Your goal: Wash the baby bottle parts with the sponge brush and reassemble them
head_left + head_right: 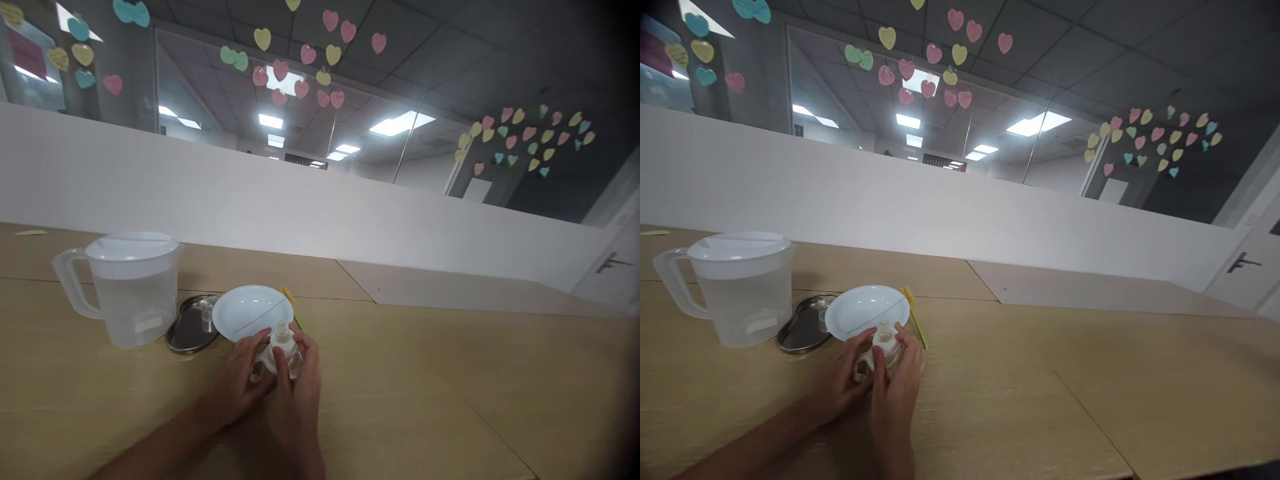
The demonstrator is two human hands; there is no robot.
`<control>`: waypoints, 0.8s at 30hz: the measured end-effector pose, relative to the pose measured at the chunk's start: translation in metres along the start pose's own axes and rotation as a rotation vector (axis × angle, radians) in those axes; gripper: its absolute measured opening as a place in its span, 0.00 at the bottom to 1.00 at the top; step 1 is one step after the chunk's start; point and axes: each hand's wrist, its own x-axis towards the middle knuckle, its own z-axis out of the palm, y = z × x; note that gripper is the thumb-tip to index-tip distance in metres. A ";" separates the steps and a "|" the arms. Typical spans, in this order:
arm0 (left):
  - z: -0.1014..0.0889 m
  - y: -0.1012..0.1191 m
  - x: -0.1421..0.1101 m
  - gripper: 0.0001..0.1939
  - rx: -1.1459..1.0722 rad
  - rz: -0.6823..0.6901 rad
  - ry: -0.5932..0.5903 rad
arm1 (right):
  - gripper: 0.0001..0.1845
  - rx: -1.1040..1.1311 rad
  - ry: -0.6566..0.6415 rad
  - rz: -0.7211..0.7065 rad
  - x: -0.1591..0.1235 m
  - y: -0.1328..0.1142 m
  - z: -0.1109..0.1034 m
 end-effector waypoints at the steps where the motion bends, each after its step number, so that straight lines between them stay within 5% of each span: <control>1: 0.000 0.001 0.000 0.31 0.007 -0.012 -0.003 | 0.21 -0.003 -0.012 0.008 0.000 0.001 0.000; 13: -0.005 0.004 0.003 0.27 0.002 0.055 0.022 | 0.16 -0.104 -0.082 0.067 -0.002 0.006 -0.002; 19: -0.005 0.006 0.003 0.24 -0.029 -0.017 0.006 | 0.16 -0.104 -0.002 0.023 -0.002 0.007 -0.005; 24: -0.008 0.011 0.008 0.24 -0.062 -0.072 -0.017 | 0.17 -0.099 -0.071 -0.058 0.001 0.004 -0.005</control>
